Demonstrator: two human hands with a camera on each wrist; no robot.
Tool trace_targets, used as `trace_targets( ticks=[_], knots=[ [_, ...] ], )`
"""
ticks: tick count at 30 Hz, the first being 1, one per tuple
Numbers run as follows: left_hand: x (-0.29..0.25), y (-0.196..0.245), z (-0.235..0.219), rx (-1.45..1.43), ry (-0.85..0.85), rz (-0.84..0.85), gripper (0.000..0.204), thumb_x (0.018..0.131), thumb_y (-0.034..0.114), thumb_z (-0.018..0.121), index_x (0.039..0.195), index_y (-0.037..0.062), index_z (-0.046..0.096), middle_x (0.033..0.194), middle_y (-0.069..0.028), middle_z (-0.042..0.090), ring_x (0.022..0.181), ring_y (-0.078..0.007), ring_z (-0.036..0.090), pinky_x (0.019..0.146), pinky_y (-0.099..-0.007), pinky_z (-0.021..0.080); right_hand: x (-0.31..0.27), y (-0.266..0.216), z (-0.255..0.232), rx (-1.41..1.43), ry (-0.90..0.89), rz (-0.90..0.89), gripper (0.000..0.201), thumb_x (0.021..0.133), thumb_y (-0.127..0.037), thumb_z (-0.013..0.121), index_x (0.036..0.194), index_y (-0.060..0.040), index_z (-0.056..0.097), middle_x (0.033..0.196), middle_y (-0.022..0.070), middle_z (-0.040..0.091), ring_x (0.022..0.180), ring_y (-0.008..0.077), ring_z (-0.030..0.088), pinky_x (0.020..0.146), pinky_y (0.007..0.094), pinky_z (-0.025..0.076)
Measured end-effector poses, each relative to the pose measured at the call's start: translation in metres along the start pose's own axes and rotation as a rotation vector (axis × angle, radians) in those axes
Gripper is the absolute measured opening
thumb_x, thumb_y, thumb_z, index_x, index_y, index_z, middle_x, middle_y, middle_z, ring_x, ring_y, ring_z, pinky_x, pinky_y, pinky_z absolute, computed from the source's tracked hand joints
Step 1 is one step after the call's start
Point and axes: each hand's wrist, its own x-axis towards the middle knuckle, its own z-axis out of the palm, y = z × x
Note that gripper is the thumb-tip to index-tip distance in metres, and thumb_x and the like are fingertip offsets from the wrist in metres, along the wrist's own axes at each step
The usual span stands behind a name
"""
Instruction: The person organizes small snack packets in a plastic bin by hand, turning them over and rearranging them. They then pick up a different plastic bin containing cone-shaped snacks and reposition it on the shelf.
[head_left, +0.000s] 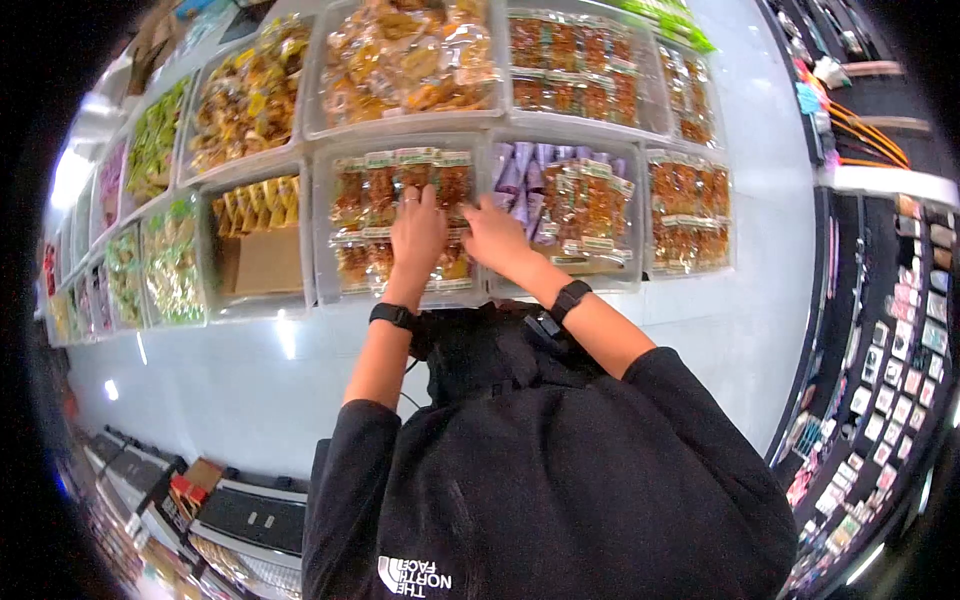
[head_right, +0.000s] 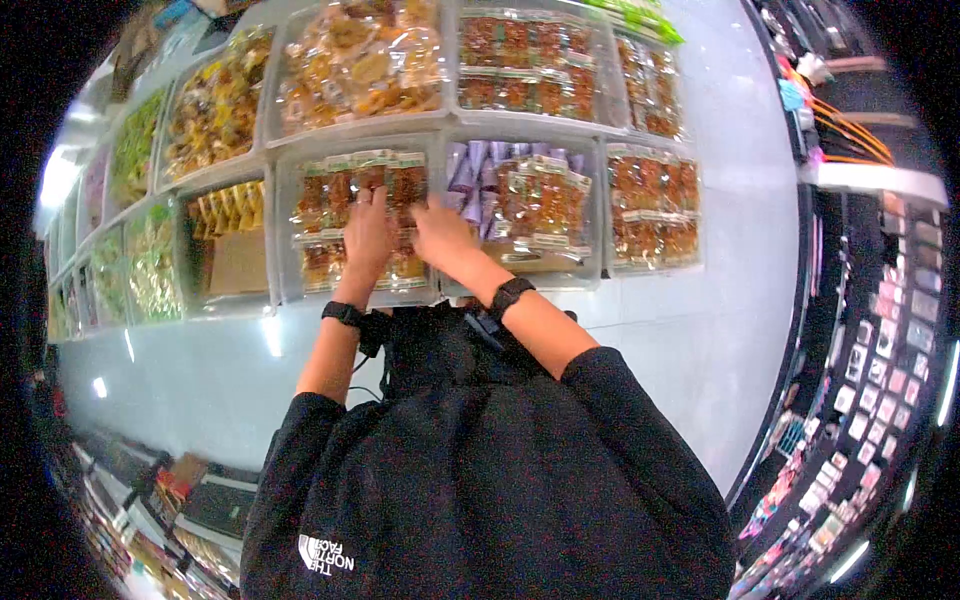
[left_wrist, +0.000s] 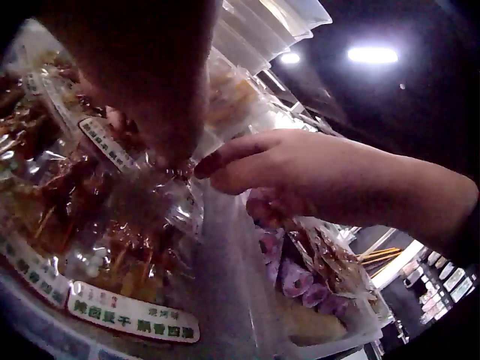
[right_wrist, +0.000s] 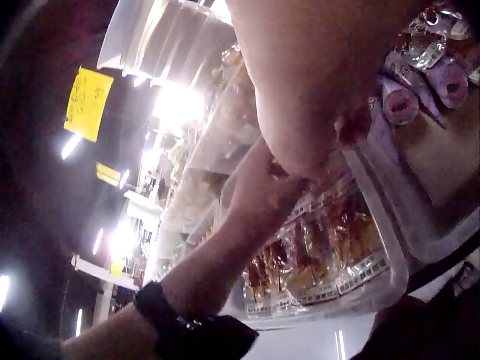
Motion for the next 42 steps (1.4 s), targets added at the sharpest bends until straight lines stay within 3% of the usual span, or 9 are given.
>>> trace_targets(
  ticks=[4,9,14,19,23,27,34,37,42],
  knots=[
    [-0.002,-0.015,0.027,0.124,0.053,0.17,0.041,0.077,0.017,0.059,0.117,0.0095,0.053,0.119,-0.0134,0.051,0.111,-0.0308,0.046,0.09,-0.0438,0.039,-0.015,0.017,-0.034,0.324,0.128,-0.151,0.028,0.079,-0.018,0.06,0.103,-0.0053,0.059,0.105,0.0167,0.055,0.087,0.0357,0.059,0.079,0.0411,0.047],
    [-0.005,-0.016,0.032,0.232,0.071,0.173,0.042,0.081,0.025,0.057,0.119,0.0096,0.053,0.123,-0.0121,0.05,0.113,-0.0292,0.044,0.088,-0.0413,0.039,-0.043,0.086,-0.068,0.355,0.562,0.202,0.021,0.078,-0.018,0.06,0.093,-0.0032,0.062,0.086,0.0152,0.06,0.085,0.0325,0.059,0.077,0.0389,0.047],
    [0.002,-0.008,0.044,0.228,0.068,0.12,0.043,0.081,0.028,0.058,0.119,0.0093,0.052,0.124,-0.0125,0.048,0.114,-0.0301,0.043,0.092,-0.043,0.037,-0.078,0.157,-0.071,0.075,0.528,0.473,0.047,0.077,-0.037,0.065,0.102,0.0022,0.057,0.097,0.0216,0.057,0.093,0.0363,0.056,0.081,0.0421,0.045],
    [-0.016,-0.009,0.014,-0.051,-0.091,0.275,0.054,0.077,0.023,0.063,0.126,0.0082,0.047,0.13,-0.0175,0.043,0.123,-0.0363,0.037,0.103,-0.0465,0.029,-0.066,0.138,-0.063,-0.097,0.528,0.543,0.071,0.071,-0.055,0.066,0.1,0.0085,0.055,0.097,0.0259,0.055,0.096,0.0394,0.053,0.084,0.0434,0.043],
    [-0.028,-0.01,0.007,-0.078,-0.091,0.373,0.058,0.072,0.018,0.066,0.126,0.0092,0.047,0.129,-0.0178,0.042,0.121,-0.0382,0.038,0.101,-0.047,0.033,-0.063,0.124,-0.065,-0.227,0.515,0.556,0.073,0.069,-0.058,0.066,0.097,0.009,0.054,0.096,0.0248,0.055,0.093,0.0368,0.053,0.083,0.0443,0.043],
    [-0.035,-0.021,0.012,-0.096,-0.042,0.379,0.056,0.073,0.017,0.064,0.125,0.0086,0.048,0.13,-0.017,0.042,0.121,-0.038,0.038,0.1,-0.047,0.033,-0.056,0.13,-0.055,-0.25,0.447,0.48,0.073,0.066,-0.057,0.068,0.096,0.0082,0.054,0.095,0.0233,0.055,0.096,0.0359,0.052,0.085,0.0441,0.041],
    [-0.033,-0.024,0.022,-0.116,-0.034,0.347,0.042,0.073,0.013,0.061,0.114,0.0059,0.052,0.128,-0.0152,0.045,0.123,-0.0345,0.039,0.1,-0.0452,0.034,-0.054,0.149,-0.047,-0.221,0.629,0.446,0.066,0.058,-0.05,0.077,0.088,0.0048,0.054,0.09,0.0217,0.058,0.088,0.0372,0.055,0.079,0.0425,0.044],
    [-0.038,-0.022,0.022,-0.132,0.009,0.335,0.043,0.073,0.013,0.062,0.114,0.0059,0.052,0.127,-0.0153,0.046,0.122,-0.0343,0.039,0.1,-0.0449,0.034,-0.053,0.145,-0.047,0.032,0.693,0.557,0.052,0.059,-0.034,0.08,0.087,0.001,0.055,0.083,0.0154,0.061,0.077,0.0318,0.059,0.072,0.0373,0.047],
    [-0.046,-0.001,0.001,-0.306,0.08,0.25,0.04,0.076,0.015,0.062,0.113,0.0046,0.052,0.121,-0.0171,0.049,0.119,-0.0357,0.042,0.096,-0.0443,0.036,-0.055,0.145,-0.053,0.339,0.659,0.491,0.045,0.066,-0.025,0.076,0.096,0.0018,0.056,0.083,0.0113,0.063,0.075,0.0227,0.059,0.069,0.0334,0.047]
  ],
)
